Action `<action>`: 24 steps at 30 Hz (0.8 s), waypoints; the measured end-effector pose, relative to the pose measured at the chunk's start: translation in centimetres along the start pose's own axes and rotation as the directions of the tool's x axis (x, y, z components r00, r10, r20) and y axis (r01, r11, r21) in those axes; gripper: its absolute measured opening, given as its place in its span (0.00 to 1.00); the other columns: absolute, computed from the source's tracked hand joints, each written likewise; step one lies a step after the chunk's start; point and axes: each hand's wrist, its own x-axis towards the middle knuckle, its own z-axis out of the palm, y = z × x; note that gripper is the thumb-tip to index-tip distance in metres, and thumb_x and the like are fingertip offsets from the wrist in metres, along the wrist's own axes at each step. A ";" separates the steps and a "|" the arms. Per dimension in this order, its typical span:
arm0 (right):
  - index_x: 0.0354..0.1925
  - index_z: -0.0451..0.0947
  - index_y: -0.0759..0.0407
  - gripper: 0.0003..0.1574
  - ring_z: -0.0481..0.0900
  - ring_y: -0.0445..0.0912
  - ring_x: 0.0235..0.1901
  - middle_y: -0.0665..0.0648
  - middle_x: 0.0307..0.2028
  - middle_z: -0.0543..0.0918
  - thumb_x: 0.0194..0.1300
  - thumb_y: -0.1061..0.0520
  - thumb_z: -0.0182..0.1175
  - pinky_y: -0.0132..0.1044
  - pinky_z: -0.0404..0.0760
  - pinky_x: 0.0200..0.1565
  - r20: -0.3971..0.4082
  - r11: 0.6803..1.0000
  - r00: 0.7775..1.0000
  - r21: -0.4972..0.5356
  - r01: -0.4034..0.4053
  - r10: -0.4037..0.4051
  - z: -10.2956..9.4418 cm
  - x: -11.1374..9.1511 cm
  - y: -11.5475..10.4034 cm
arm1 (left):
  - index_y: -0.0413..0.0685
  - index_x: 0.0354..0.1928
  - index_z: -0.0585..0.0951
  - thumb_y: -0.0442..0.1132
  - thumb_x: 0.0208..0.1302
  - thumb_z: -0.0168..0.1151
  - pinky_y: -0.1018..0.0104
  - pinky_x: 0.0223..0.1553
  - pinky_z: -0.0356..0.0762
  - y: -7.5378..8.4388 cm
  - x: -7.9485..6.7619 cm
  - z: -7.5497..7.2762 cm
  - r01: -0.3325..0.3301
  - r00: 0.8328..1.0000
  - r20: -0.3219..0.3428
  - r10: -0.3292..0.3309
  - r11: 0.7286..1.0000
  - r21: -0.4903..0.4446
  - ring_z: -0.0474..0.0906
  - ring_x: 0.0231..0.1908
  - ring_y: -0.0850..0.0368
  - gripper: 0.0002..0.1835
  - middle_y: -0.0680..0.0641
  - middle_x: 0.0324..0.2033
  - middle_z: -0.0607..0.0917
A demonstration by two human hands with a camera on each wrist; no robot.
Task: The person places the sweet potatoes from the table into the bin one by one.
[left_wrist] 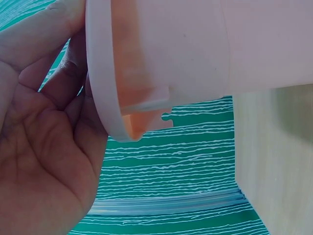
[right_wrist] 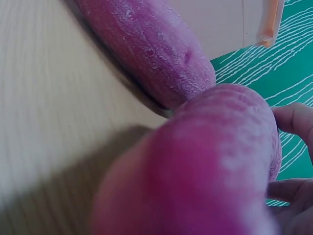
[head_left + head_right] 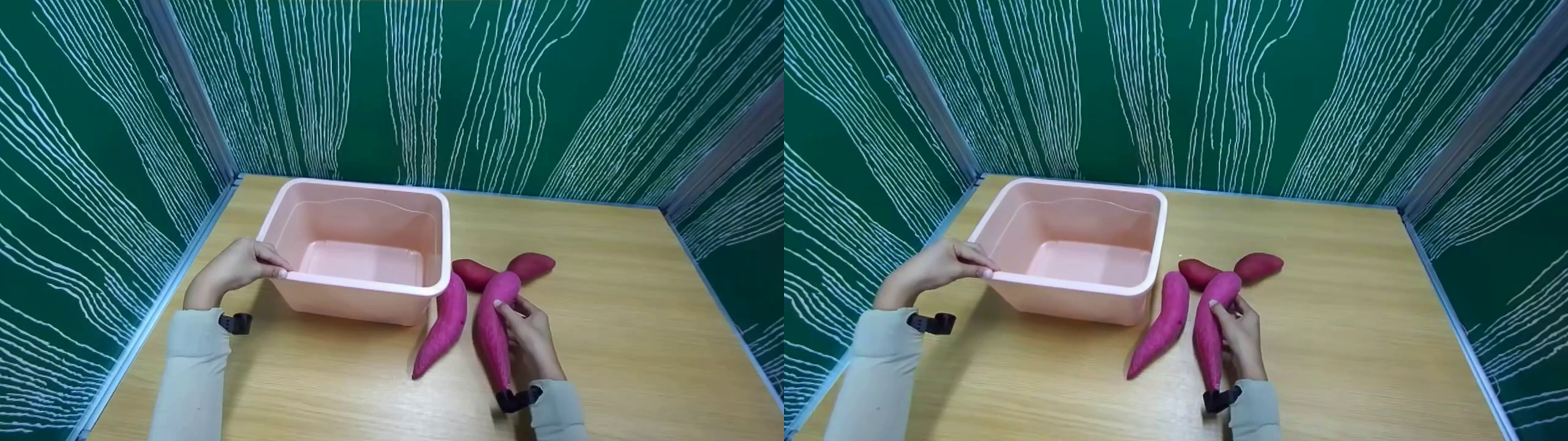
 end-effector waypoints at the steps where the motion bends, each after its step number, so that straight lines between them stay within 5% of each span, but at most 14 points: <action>1: 0.74 0.51 0.59 0.49 0.66 0.35 0.17 0.51 0.45 0.73 0.65 0.43 0.60 0.28 0.70 0.23 -0.001 1.000 1.000 -0.010 0.012 -0.012 0.0 0.0 -0.1 | 0.43 0.39 0.89 0.34 0.55 0.70 0.57 0.51 0.75 0.0 0.0 0.0 -0.008 1.000 -0.002 0.008 1.000 0.004 0.73 0.47 0.48 0.09 0.43 0.43 0.86; 9: 0.72 0.56 0.62 0.45 0.73 0.37 0.34 0.60 0.56 0.68 0.66 0.46 0.60 0.27 0.76 0.35 0.003 0.998 0.998 -0.028 0.057 -0.056 0.4 0.1 -1.2 | 0.43 0.39 0.89 0.33 0.55 0.70 0.56 0.52 0.74 0.0 0.0 -0.1 -0.007 1.000 0.002 0.007 1.000 0.001 0.73 0.47 0.48 0.09 0.43 0.43 0.86; 19: 0.75 0.47 0.59 0.50 0.68 0.47 0.56 0.63 0.66 0.64 0.66 0.42 0.58 0.24 0.76 0.45 0.028 0.996 0.997 -0.055 0.073 -0.072 0.3 0.1 -3.0 | 0.43 0.39 0.88 0.33 0.55 0.70 0.50 0.58 0.71 0.1 -0.1 -0.2 0.016 1.000 0.009 -0.016 1.000 -0.004 0.72 0.50 0.47 0.09 0.42 0.44 0.86; 24: 0.75 0.49 0.56 0.49 0.69 0.47 0.55 0.63 0.67 0.63 0.66 0.44 0.59 0.27 0.78 0.45 0.027 0.996 0.997 -0.049 0.074 -0.073 0.2 0.2 -3.9 | 0.44 0.39 0.88 0.33 0.55 0.69 0.50 0.57 0.72 0.2 -0.1 -0.2 0.012 1.000 0.009 -0.012 1.000 -0.006 0.72 0.50 0.47 0.08 0.42 0.44 0.86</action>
